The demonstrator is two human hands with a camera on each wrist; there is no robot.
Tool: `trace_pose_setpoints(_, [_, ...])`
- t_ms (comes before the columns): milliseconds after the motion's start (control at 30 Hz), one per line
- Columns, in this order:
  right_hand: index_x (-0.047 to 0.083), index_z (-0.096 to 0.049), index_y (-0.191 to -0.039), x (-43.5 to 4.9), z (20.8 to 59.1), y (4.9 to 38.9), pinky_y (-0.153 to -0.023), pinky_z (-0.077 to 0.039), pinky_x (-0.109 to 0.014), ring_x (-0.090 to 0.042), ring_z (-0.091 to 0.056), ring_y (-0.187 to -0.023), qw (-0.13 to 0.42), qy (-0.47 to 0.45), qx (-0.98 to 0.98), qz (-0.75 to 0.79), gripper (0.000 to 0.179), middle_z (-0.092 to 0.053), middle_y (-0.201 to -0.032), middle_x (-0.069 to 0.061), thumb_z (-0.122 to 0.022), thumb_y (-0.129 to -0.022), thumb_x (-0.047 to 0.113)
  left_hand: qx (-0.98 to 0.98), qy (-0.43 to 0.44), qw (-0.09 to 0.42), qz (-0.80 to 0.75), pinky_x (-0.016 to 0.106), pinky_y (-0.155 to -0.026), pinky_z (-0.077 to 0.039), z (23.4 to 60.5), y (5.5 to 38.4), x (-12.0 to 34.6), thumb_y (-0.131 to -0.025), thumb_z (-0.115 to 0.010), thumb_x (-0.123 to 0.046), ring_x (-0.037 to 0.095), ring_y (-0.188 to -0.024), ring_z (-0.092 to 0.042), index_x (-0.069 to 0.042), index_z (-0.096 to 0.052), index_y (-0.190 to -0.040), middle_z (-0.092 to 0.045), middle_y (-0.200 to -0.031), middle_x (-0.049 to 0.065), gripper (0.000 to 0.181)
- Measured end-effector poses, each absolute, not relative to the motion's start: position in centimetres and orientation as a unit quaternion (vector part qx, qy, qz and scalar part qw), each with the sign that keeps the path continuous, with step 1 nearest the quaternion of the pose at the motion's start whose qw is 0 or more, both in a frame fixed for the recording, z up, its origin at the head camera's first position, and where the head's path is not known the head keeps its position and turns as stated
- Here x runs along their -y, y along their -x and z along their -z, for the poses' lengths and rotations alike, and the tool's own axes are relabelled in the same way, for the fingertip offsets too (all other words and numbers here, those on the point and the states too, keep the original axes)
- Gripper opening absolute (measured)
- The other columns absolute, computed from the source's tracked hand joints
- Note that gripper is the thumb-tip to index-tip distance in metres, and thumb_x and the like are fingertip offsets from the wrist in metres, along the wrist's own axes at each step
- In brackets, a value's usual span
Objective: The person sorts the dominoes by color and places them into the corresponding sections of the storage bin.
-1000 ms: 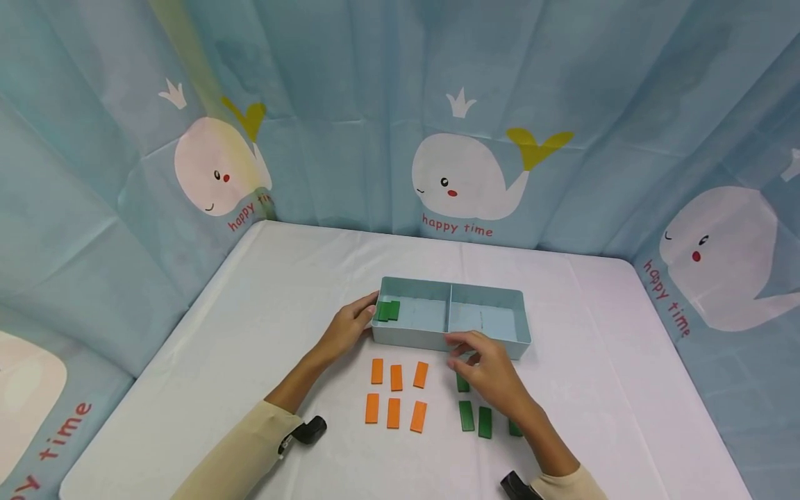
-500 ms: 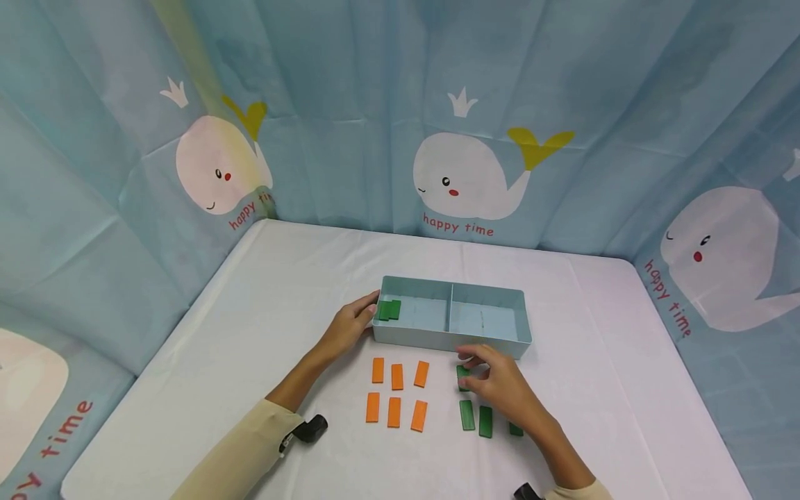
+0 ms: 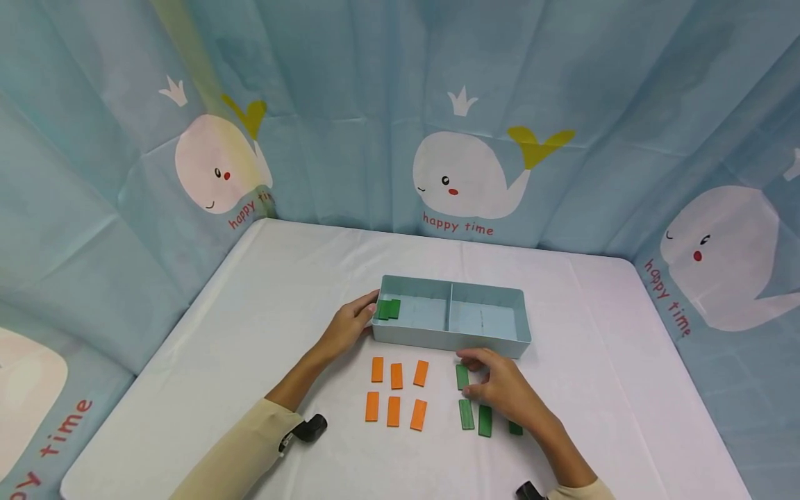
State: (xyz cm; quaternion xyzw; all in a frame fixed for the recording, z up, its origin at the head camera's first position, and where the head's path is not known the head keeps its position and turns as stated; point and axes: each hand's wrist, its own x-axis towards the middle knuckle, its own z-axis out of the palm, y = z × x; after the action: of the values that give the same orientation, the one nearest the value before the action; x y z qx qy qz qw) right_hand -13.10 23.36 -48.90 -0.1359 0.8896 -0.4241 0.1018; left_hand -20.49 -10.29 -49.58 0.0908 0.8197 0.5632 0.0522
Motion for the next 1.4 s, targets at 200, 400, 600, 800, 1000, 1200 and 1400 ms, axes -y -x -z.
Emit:
trace_pose_setpoints(200, [0.011, -0.070, -0.136, -23.2, 48.9, 13.1, -0.071, -0.056, -0.025, -0.019, -0.062, -0.087, 0.107, 0.134, -0.893, 0.416, 0.059, -0.069, -0.117, -0.009, -0.088, -0.081, -0.001, -0.799, -0.096, 0.062, -0.590, 0.049, -0.123, -0.041, 49.5, 20.5, 10.3, -0.116, -0.044, -0.031, 0.027, -0.157, -0.036, -0.010, -0.040, -0.164, -0.042, -0.168, 0.006, 0.053])
trace_pose_setpoints(400, [0.011, -0.070, -0.136, -23.1, 49.0, 12.9, -0.069, -0.056, -0.025, -0.019, -0.062, -0.084, 0.104, 0.130, -0.893, 0.418, 0.058, -0.069, -0.117, -0.009, -0.088, -0.081, -0.002, -0.804, -0.095, 0.060, -0.584, 0.050, -0.127, -0.035, 49.5, 20.5, 10.3, -0.116, -0.044, -0.032, 0.027, -0.158, -0.034, -0.009, -0.040, -0.165, -0.042, -0.168, 0.005, 0.054])
trace_pose_setpoints(600, [0.011, -0.069, -0.137, -23.1, 49.0, 12.8, -0.070, -0.057, -0.025, -0.018, -0.063, -0.085, 0.103, 0.129, -0.893, 0.419, 0.058, -0.069, -0.119, -0.010, -0.088, -0.083, 0.002, -0.803, -0.094, 0.062, -0.586, 0.050, -0.125, -0.038, 49.6, 20.5, 10.3, -0.116, -0.044, -0.031, 0.028, -0.158, -0.034, -0.009, -0.039, -0.165, -0.041, -0.169, 0.006, 0.054])
trace_pose_setpoints(800, [0.010, -0.069, -0.137, -22.9, 48.8, 12.7, -0.073, -0.059, -0.025, -0.019, -0.064, -0.095, 0.094, 0.141, -0.890, 0.423, 0.058, -0.070, -0.118, -0.007, -0.089, -0.083, 0.004, -0.811, -0.093, 0.062, -0.574, 0.050, -0.127, -0.035, 49.5, 20.5, 10.3, -0.116, -0.043, -0.031, 0.027, -0.158, -0.034, -0.008, -0.039, -0.165, -0.042, -0.168, 0.005, 0.054])
trace_pose_setpoints(1000, [0.009, -0.066, -0.140, -22.5, 48.4, 12.6, -0.078, -0.062, -0.025, -0.021, -0.069, -0.102, 0.093, 0.147, -0.884, 0.434, 0.059, -0.071, -0.128, -0.008, -0.087, -0.085, 0.003, -0.808, -0.094, 0.063, -0.578, 0.049, -0.125, -0.038, 49.4, 20.4, 10.3, -0.116, -0.043, -0.031, 0.027, -0.158, -0.035, -0.009, -0.039, -0.165, -0.041, -0.169, 0.006, 0.054])
trace_pose_setpoints(1200, [0.008, -0.067, -0.140, -22.0, 47.8, 12.5, -0.082, -0.062, -0.027, -0.025, -0.070, -0.108, 0.067, 0.168, -0.885, 0.429, 0.058, -0.071, -0.132, -0.007, -0.084, -0.086, -0.002, -0.802, -0.092, 0.066, -0.586, 0.049, -0.118, -0.046, 49.5, 20.4, 10.3, -0.116, -0.044, -0.030, 0.029, -0.156, -0.037, -0.009, -0.039, -0.165, -0.041, -0.169, 0.007, 0.053])
trace_pose_setpoints(1400, [0.008, -0.067, -0.140, -21.4, 47.3, 12.4, -0.083, -0.063, -0.028, -0.024, -0.070, -0.109, 0.041, 0.184, -0.885, 0.425, 0.056, -0.072, -0.133, -0.005, -0.084, -0.087, -0.001, -0.808, -0.094, 0.061, -0.578, 0.048, -0.125, -0.038, 49.5, 20.4, 10.3, -0.116, -0.044, -0.029, 0.027, -0.157, -0.036, -0.010, -0.040, -0.165, -0.042, -0.168, 0.006, 0.052])
